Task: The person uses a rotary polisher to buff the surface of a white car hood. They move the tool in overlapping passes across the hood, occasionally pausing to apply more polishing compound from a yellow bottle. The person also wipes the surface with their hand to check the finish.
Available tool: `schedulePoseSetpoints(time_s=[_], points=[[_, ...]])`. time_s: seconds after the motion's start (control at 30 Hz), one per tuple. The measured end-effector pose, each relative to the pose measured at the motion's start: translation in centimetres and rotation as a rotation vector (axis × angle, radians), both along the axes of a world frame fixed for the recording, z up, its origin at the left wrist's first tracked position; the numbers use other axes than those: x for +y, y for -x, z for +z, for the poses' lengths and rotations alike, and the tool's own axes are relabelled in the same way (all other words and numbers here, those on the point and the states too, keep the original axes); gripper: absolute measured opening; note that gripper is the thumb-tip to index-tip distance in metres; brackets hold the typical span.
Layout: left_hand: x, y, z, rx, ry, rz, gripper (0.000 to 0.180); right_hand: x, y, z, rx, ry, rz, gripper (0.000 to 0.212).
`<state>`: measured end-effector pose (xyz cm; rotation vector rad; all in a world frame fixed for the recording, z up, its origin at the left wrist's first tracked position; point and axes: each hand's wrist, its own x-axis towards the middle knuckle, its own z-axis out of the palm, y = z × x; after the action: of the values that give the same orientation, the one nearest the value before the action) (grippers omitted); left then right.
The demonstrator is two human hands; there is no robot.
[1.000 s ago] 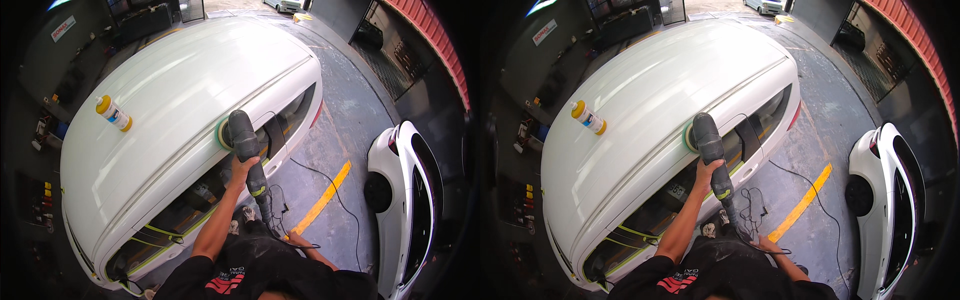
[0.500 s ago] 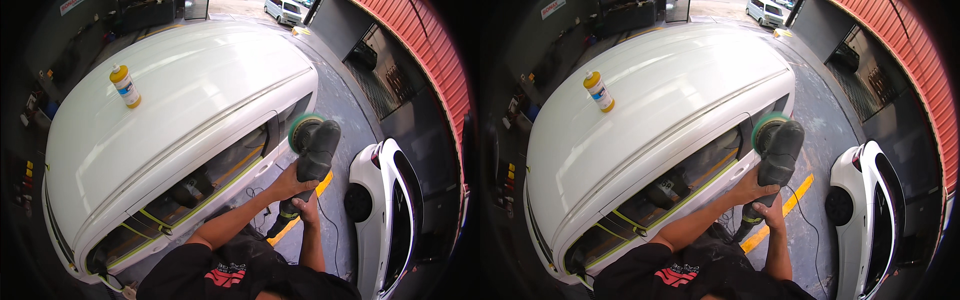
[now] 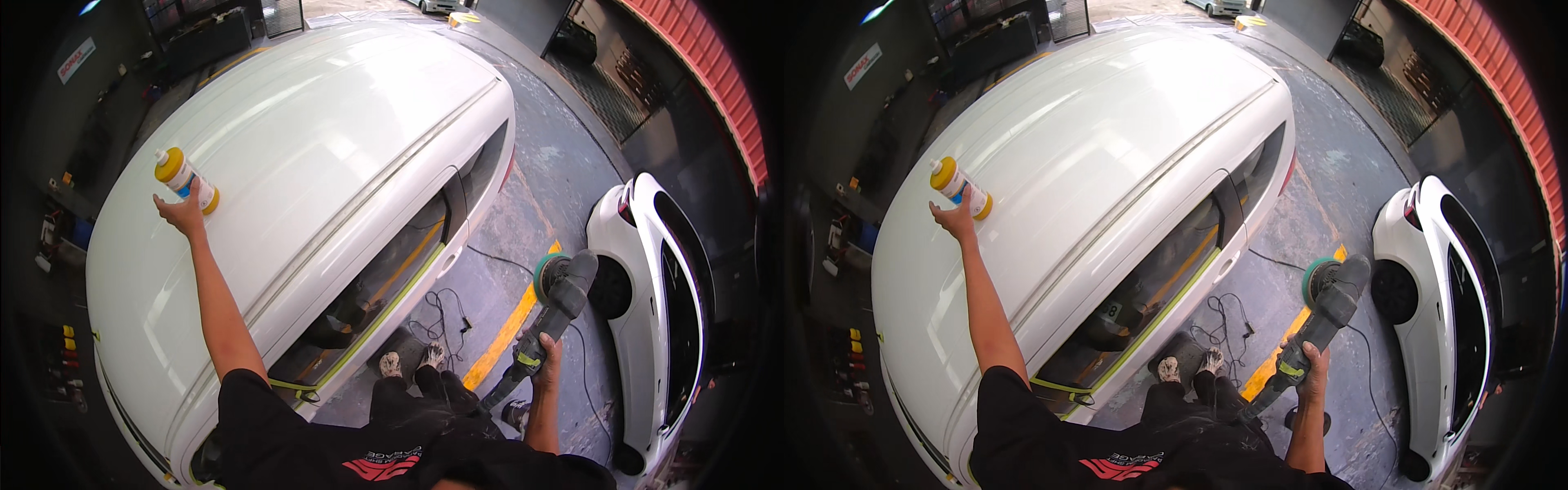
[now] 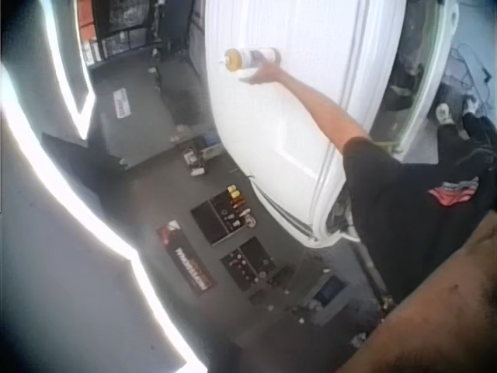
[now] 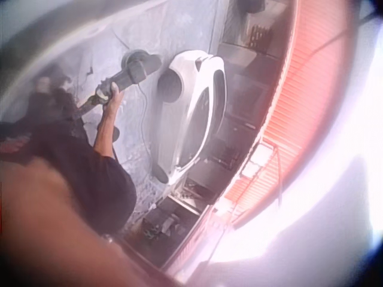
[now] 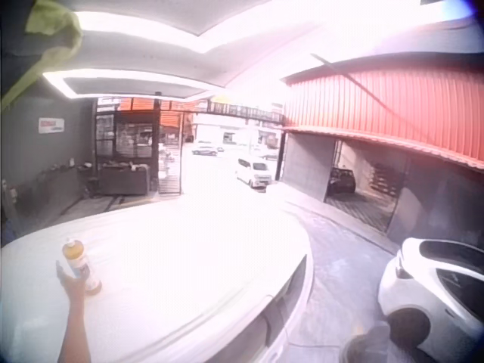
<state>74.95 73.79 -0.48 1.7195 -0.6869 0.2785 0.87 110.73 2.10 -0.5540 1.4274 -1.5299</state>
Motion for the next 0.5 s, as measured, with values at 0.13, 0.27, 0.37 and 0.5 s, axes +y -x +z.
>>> schedulePoseSetpoints(time_s=[0.13, 0.27, 0.37, 0.5], points=[[-4.4, -1.9, -0.5, 0.075, 0.169, -0.362, 0.108, 2.3, 2.0, -2.5, -0.060, -0.075, -0.093, 0.056], [-7.0, 1.5, 0.7, 0.128, 0.091, -0.124, 0.085, 4.2, 3.9, -5.4, -0.134, -0.108, -0.188, 0.051], [-10.6, 8.2, 1.1, 0.204, 0.342, -0.515, 0.084, 4.8, 4.7, -7.5, -0.149, -0.131, -0.279, 0.047], [-17.4, 20.2, 0.9, 0.094, 0.266, -0.795, 0.088, 5.3, 5.3, -9.2, -0.134, -0.152, -0.320, 0.043]])
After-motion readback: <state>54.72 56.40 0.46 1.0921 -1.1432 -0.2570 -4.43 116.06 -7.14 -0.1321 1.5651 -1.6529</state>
